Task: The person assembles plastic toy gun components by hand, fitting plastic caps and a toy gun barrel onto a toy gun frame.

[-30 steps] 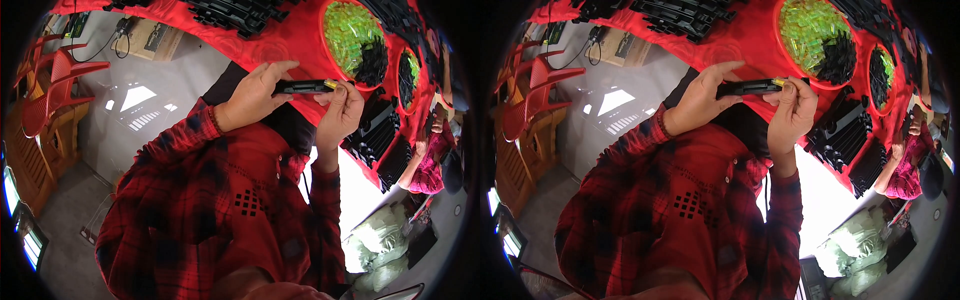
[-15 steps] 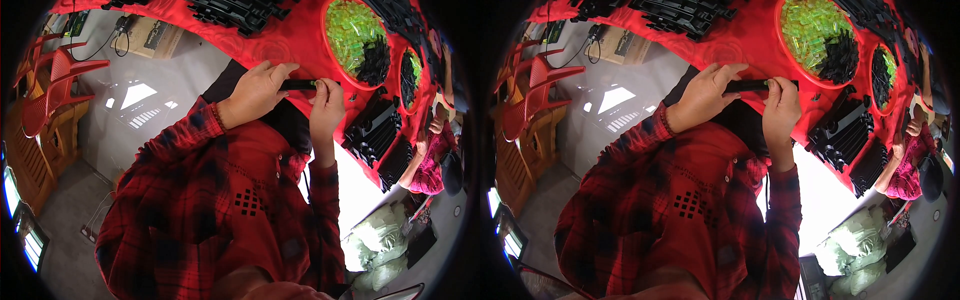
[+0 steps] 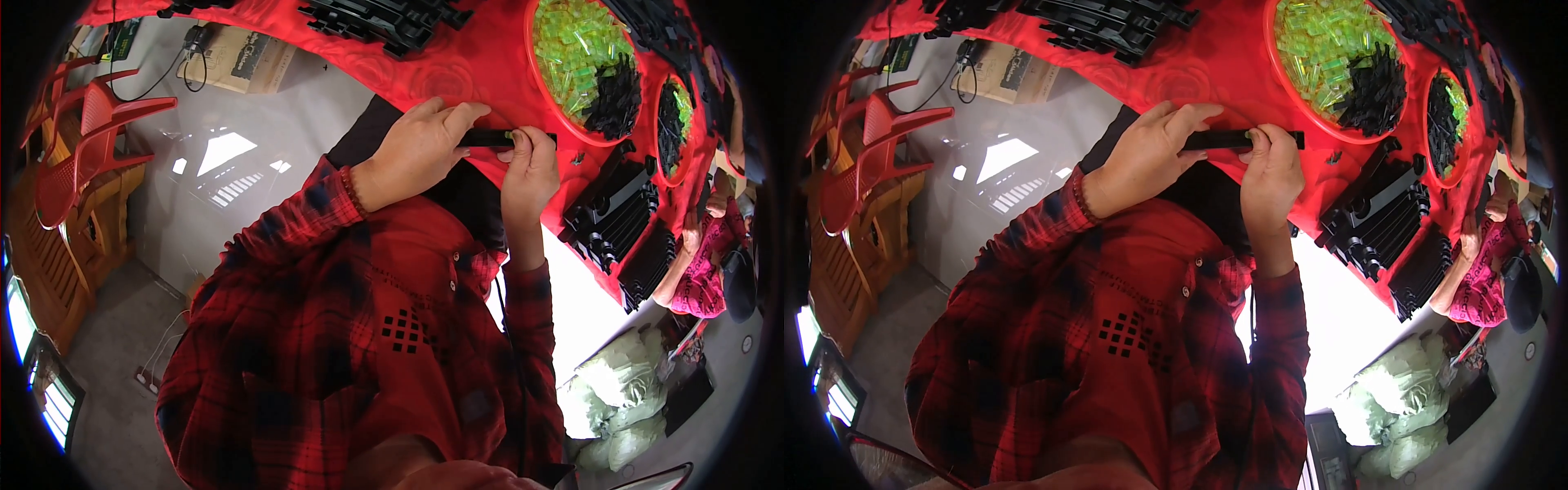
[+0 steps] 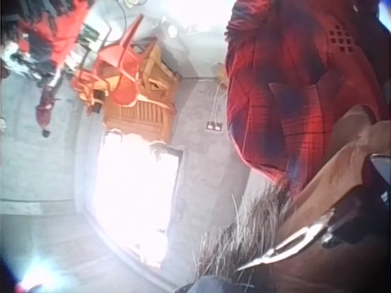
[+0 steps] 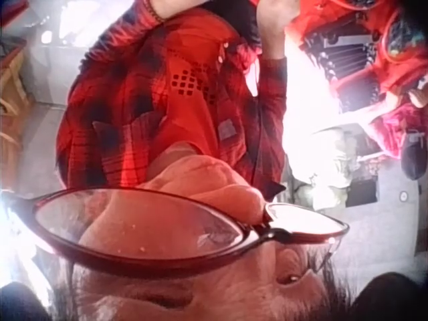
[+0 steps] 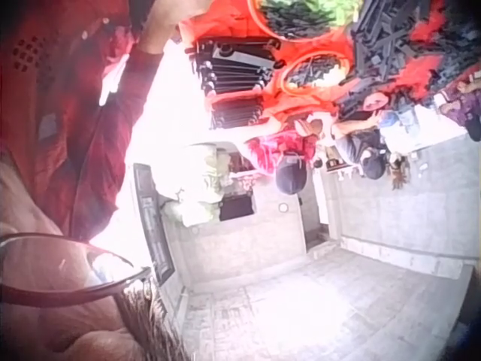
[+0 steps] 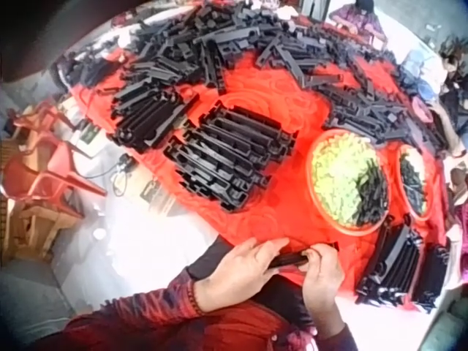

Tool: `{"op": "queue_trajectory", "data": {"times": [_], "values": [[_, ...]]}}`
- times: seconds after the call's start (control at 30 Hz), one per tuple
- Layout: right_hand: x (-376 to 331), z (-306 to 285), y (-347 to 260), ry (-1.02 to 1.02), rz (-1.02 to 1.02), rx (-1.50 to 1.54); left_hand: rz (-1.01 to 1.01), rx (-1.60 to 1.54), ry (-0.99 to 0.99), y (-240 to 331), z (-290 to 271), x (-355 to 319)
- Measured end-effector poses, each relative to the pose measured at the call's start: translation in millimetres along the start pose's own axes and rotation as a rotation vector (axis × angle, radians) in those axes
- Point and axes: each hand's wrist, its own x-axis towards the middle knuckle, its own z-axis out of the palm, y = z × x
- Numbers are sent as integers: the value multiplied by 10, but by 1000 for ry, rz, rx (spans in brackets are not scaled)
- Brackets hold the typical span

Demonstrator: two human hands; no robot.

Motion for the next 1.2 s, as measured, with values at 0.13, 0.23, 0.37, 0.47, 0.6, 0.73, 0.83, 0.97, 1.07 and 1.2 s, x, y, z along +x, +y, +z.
{"op": "queue_trajectory", "data": {"times": [0.13, 0.23, 0.37, 0.47, 0.6, 0.73, 0.83, 0.97, 1.07, 1.2], "values": [[-3, 23, 15, -7, -23, -34, -21, -42, -23, 24, -14, 4], [21, 39, 10, 1, -108, -179, -23, -43, -18, 28, -4, 4], [39, -10, -33, -17, -140, -222, -11, -35, -7, 31, 23, -4], [1, -40, -108, -84, 72, -61, -11, -17, -3, 23, 10, -11], [-74, -62, -45, -30, 24, 12, 10, 3, -2, 15, 18, -11], [-59, -70, -43, -66, 3, -20, 34, 15, 6, -5, 19, 8], [-34, -86, -66, -88, 39, 33, 17, -4, -3, 14, 5, 26], [-39, -97, -75, -81, 22, -17, 11, -11, -12, 36, 14, 57], [-35, -86, -64, -140, 84, -25, -30, -14, -71, 51, -29, 51], [-69, -63, -21, -59, 11, 22, 36, 31, -150, 55, -80, 27]]}}
